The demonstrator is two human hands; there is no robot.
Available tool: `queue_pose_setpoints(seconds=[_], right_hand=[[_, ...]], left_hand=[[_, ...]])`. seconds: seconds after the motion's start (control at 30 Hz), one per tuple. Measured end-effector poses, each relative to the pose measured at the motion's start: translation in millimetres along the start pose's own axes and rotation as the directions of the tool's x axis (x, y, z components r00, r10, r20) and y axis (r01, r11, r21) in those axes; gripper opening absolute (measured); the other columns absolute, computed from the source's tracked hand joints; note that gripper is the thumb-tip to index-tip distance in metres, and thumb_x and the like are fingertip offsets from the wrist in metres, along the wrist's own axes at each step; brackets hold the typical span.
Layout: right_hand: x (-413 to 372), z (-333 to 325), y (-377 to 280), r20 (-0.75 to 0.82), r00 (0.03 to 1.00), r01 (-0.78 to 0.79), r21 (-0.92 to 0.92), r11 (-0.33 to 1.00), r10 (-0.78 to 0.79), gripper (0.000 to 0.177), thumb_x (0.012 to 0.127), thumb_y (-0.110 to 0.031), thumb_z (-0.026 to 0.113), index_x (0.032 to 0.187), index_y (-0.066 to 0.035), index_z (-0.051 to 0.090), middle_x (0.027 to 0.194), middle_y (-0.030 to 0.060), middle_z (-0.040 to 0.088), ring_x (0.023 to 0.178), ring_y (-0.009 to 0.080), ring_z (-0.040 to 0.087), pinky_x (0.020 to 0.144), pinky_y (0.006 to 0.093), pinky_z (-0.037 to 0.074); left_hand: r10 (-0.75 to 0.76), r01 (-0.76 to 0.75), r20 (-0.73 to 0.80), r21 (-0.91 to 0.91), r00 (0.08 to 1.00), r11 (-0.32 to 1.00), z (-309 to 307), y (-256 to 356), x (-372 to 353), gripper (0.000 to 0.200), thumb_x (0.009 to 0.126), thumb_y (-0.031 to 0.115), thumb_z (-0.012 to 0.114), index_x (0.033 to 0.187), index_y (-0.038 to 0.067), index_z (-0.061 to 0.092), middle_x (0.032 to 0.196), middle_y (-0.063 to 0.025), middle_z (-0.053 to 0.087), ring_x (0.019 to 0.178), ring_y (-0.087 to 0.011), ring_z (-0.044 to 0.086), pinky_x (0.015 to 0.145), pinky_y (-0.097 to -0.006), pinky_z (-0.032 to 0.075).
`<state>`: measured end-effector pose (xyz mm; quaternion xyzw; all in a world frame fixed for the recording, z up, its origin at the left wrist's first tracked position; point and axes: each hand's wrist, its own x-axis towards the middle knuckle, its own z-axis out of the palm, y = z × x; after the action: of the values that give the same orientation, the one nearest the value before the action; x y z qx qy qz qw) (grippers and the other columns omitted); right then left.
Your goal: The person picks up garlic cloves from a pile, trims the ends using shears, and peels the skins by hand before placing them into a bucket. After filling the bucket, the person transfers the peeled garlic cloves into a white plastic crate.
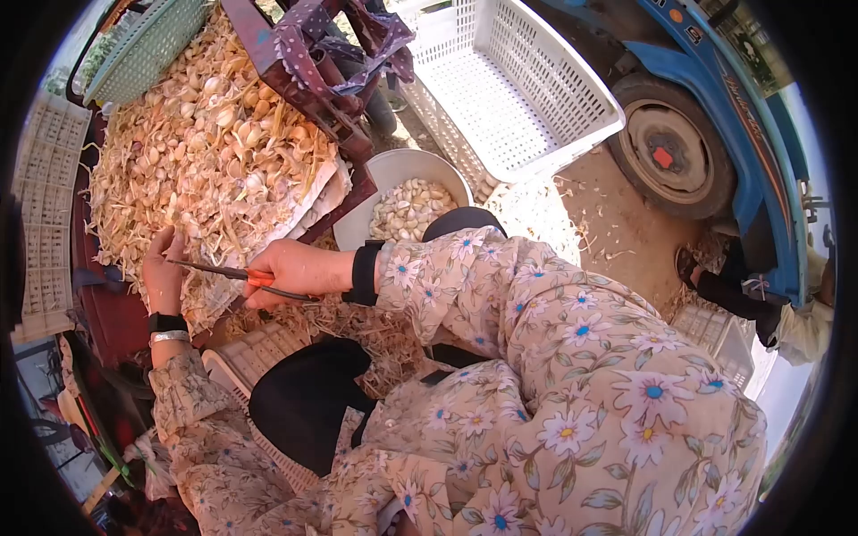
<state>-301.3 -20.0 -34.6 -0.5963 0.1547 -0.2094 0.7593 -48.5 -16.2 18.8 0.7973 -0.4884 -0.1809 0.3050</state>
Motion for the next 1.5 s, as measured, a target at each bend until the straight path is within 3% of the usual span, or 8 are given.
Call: queue_pose_setpoints(seconds=[0.1, 0.33, 0.5, 0.7, 0.77, 0.9, 1.03, 1.5], right_hand=[[-0.9, -8.0, -5.7, -0.04, 0.993, -0.105, 0.048, 0.993, 0.107, 0.02, 0.078, -0.023, 0.067, 0.084, -0.004, 0.062, 0.062, -0.0032, 0.057, 0.053, 0.0024, 0.048, 0.049, 0.0191, 0.038], [11.7, -9.8, 10.5, -0.114, 0.992, -0.039, 0.099, 0.994, 0.051, 0.02, 0.079, -0.023, 0.065, 0.083, -0.004, 0.062, 0.065, 0.0006, 0.06, 0.053, 0.0033, 0.05, 0.044, 0.0193, 0.037], [10.7, -10.6, 6.9, -0.155, 0.987, -0.027, 0.16, 0.987, 0.052, 0.021, 0.079, -0.024, 0.065, 0.083, -0.003, 0.061, 0.065, 0.0008, 0.06, 0.053, 0.0026, 0.05, 0.045, 0.0187, 0.037], [17.4, -1.9, 19.1, -0.288, 0.93, 0.226, -0.037, 0.974, -0.227, 0.029, 0.078, -0.03, 0.066, 0.082, -0.003, 0.059, 0.067, 0.0042, 0.059, 0.057, 0.0097, 0.053, 0.051, 0.0227, 0.041], [4.9, -3.8, -4.6, -0.282, 0.937, 0.115, -0.309, 0.944, -0.207, 0.034, 0.074, -0.035, 0.068, 0.08, -0.003, 0.057, 0.069, 0.0075, 0.058, 0.061, 0.0161, 0.056, 0.055, 0.0269, 0.043], [-9.4, -5.5, -13.8, -0.249, 0.853, 0.118, -0.765, 0.633, -0.459, 0.041, 0.066, -0.04, 0.069, 0.077, -0.003, 0.054, 0.072, 0.0123, 0.056, 0.071, 0.0272, 0.059, 0.061, 0.0347, 0.045], [-15.0, -4.8, -18.6, -0.258, 0.915, 0.015, -0.747, 0.664, -0.31, 0.04, 0.066, -0.038, 0.068, 0.082, -0.004, 0.054, 0.078, 0.0112, 0.056, 0.076, 0.0289, 0.058, 0.06, 0.0393, 0.044], [-15.7, -0.9, -4.5, -0.166, 0.939, 0.074, -0.756, 0.65, -0.301, 0.043, 0.072, -0.045, 0.064, 0.081, -0.003, 0.059, 0.073, 0.0123, 0.058, 0.068, 0.0318, 0.059, 0.06, 0.0402, 0.046]], left_hand=[[-0.158, 0.159, 0.139, 0.003, 0.978, 0.987, 22.9, -6.6, 25.5, 0.033, 0.08, 0.024, 0.064, 0.101, -0.002, 0.058, 0.08, -0.0065, 0.06, 0.056, -0.0103, 0.052, 0.046, -0.023, 0.042], [0.077, -0.074, -0.013, 0.133, 0.997, 0.988, 27.1, -37.6, 23.0, 0.028, 0.077, 0.011, 0.064, 0.101, -0.003, 0.058, 0.084, -0.007, 0.061, 0.067, -0.0106, 0.055, 0.059, -0.0235, 0.045], [0.025, -0.045, -0.077, -0.266, 0.997, 0.963, 20.9, 3.8, -28.4, 0.028, 0.079, 0.005, 0.06, 0.107, 0.0, 0.054, 0.082, -0.0048, 0.059, 0.065, -0.0087, 0.055, 0.058, -0.0209, 0.045], [0.164, -0.158, -0.037, -0.536, 0.986, 0.829, 22.5, 34.5, -87.6, 0.031, 0.076, -0.003, 0.062, 0.105, 0.0, 0.052, 0.078, -0.0023, 0.055, 0.066, -0.008, 0.052, 0.063, -0.0203, 0.044], [0.156, -0.161, -0.055, -0.544, 0.986, 0.824, 21.8, 30.0, -94.6, 0.033, 0.075, -0.006, 0.063, 0.104, 0.001, 0.051, 0.081, -0.0025, 0.055, 0.069, -0.0078, 0.052, 0.063, -0.0201, 0.046], [0.086, -0.076, -0.012, -0.6, 0.996, 0.797, 13.5, 58.6, -115.1, 0.032, 0.074, -0.006, 0.063, 0.103, 0.002, 0.05, 0.088, -0.0031, 0.054, 0.074, -0.0086, 0.053, 0.065, -0.0205, 0.047], [0.073, -0.053, 0.008, -0.617, 0.997, 0.785, 8.1, 63.9, -123.1, 0.033, 0.075, -0.004, 0.064, 0.104, 0.002, 0.049, 0.095, -0.0043, 0.054, 0.078, -0.0098, 0.053, 0.071, -0.0214, 0.045], [0.075, -0.099, -0.065, -0.66, 0.995, 0.744, 19.7, 51.1, -129.3, 0.025, 0.076, -0.006, 0.061, 0.091, 0.006, 0.046, 0.086, -0.0036, 0.054, 0.075, -0.0103, 0.052, 0.07, -0.0223, 0.045]])
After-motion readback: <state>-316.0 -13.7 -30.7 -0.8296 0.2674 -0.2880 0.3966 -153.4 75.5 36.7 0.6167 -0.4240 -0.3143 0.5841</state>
